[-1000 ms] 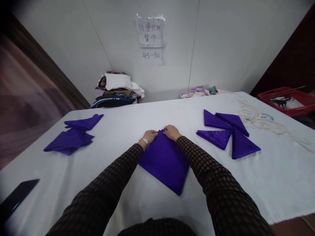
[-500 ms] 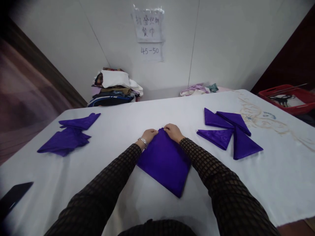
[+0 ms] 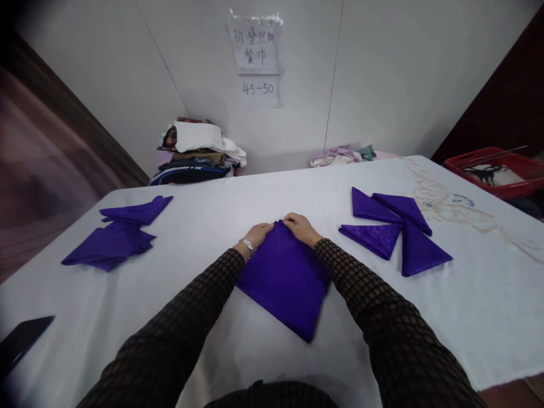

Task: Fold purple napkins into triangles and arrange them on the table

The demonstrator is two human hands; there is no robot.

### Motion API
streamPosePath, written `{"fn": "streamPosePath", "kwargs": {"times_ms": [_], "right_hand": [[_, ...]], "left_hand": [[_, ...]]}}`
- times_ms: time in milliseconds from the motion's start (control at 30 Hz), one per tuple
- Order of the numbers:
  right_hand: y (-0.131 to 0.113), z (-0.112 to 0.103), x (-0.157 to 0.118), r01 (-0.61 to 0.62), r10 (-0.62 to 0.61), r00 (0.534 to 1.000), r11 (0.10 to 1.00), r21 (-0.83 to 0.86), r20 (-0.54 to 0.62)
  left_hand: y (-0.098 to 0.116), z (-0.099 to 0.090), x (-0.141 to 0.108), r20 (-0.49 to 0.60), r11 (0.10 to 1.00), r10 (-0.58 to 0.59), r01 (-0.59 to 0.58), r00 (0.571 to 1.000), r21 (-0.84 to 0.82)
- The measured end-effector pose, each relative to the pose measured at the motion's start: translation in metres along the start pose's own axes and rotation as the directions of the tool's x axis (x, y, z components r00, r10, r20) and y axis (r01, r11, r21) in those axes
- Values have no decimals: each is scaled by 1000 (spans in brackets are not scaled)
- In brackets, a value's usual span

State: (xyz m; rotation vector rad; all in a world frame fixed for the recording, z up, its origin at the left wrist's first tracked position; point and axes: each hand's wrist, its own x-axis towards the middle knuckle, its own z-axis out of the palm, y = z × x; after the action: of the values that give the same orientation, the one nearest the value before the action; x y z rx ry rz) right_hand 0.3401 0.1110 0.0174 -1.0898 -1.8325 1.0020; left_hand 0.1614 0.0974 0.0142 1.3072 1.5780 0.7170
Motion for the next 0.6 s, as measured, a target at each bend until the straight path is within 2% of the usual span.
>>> {"fn": "streamPosePath", "kwargs": {"times_ms": [300,600], "right_hand": [[7,3,3,-42,43,999,998,46,-5],[3,3,3,-59,58,998,995,75,23]], "left_hand": [[8,3,-9,3,994,51,-50,999,-96],[12,4,-11,-70,992,107,-111,992,-53]]}}
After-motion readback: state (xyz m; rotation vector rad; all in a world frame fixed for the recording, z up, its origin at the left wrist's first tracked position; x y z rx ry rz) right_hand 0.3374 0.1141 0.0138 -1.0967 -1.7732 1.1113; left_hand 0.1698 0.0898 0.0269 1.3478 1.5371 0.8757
